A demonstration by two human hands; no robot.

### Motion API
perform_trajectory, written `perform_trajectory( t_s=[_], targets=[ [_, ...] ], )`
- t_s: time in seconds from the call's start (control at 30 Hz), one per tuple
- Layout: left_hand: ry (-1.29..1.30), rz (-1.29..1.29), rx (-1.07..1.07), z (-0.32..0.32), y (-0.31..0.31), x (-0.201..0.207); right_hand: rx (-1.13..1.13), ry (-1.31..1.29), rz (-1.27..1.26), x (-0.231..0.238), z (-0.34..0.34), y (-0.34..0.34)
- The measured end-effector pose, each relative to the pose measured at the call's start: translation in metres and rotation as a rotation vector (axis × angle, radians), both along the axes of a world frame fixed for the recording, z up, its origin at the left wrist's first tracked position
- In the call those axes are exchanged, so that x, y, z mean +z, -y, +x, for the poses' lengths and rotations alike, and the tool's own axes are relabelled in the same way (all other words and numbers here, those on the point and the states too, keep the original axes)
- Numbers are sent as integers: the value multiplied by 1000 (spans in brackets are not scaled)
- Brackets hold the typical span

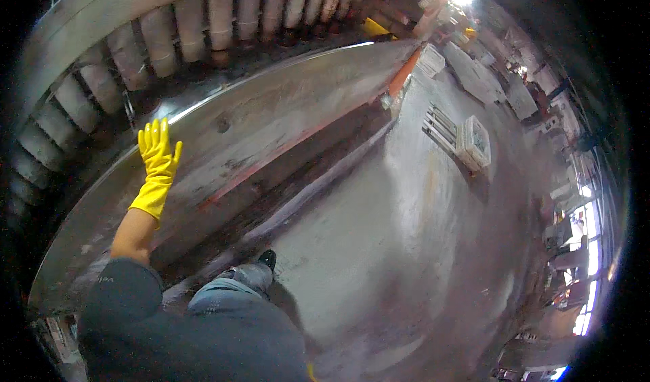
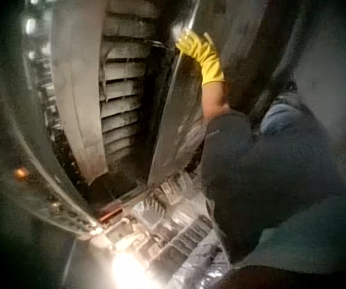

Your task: The person operates a vibrating conveyor in a factory, repeatedly tilting a metal tray to move small gray blocks along the surface. They also handle a white basket filled with similar blocks, shaking it to redistribute the contents, and use a metal bar to adjust the tray position.

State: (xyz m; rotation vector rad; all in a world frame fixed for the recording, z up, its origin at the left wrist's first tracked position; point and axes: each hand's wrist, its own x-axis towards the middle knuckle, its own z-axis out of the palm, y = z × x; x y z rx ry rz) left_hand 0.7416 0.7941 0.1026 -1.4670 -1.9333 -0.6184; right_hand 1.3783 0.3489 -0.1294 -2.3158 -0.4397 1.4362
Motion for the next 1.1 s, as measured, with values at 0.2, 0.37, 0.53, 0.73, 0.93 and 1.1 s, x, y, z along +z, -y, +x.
perform_trajectory(
  t_s=[0.2,0.37,0.53,0.73,0.93,1.1],
  targets=[
    [17,-31,-181,69,-128,6,-269,47,18,27,56,-66],
    [69,-15,-311,123,-241,3,-323,17,100,25,79,-153],
    [68,42,-273,157,-294,-7,-113,-6,55,8,101,-246],
    [24,21,-180,166,-301,-8,202,20,-19,-23,171,-369],
    [53,95,202,206,-324,-1,180,6,-12,-28,301,-512],
    [96,26,455,224,-367,-18,-105,-93,142,-32,404,-678]
  ],
)
